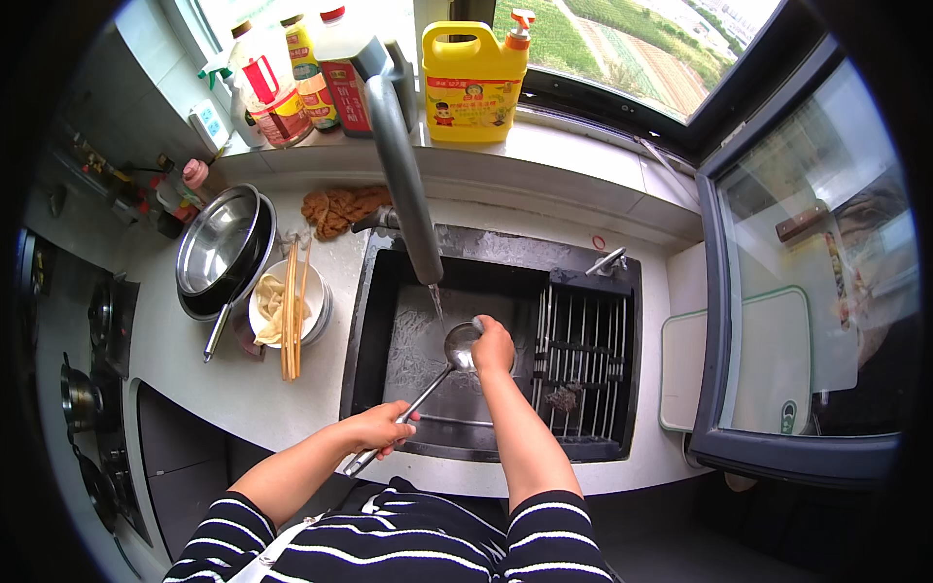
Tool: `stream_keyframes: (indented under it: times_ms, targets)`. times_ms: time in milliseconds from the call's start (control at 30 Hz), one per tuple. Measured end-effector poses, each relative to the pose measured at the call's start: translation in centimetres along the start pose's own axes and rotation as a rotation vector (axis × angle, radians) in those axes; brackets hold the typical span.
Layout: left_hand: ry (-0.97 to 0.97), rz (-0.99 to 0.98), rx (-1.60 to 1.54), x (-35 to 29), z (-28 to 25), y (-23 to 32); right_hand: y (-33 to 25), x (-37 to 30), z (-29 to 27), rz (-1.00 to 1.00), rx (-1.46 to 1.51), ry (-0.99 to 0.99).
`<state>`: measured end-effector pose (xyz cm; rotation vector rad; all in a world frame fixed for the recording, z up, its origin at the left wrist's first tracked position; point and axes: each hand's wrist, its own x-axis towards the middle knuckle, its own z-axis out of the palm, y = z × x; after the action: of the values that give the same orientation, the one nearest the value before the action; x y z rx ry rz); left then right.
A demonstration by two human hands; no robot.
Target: The person washes a metal pot and a ladle in the kitchen sink using a sponge and running water. They then rinse the items and place them into a pull-out drawer cabinet for storage.
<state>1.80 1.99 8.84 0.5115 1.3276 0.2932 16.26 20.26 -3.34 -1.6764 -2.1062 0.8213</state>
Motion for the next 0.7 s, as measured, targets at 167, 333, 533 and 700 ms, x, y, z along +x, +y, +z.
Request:
stream_keyframes:
  times_ms: [167, 333, 533, 700]
  targets:
    - [0.167, 0.077, 0.252, -0.4, 0.7, 1.0, -2.9, 1.3, -1.2, -0.822, -0.573, -0.502]
    - [0.184, 0.090, 0.112, -0.2, 0.9, -0.2, -2.0, 1.4, -1.6, -0.485, -0.305, -0.244]
    - [0.228, 0.108, -0.114, 0.3, 1.0, -0.4, -1.0, -1.6, 0.9, 0.116, 0.158, 0.410]
    - [0.274, 0.088, -0.016, 0.4, 1.3, -0.2, -4.7, -2.6, 1.6, -0.179, 0.022, 0.214]
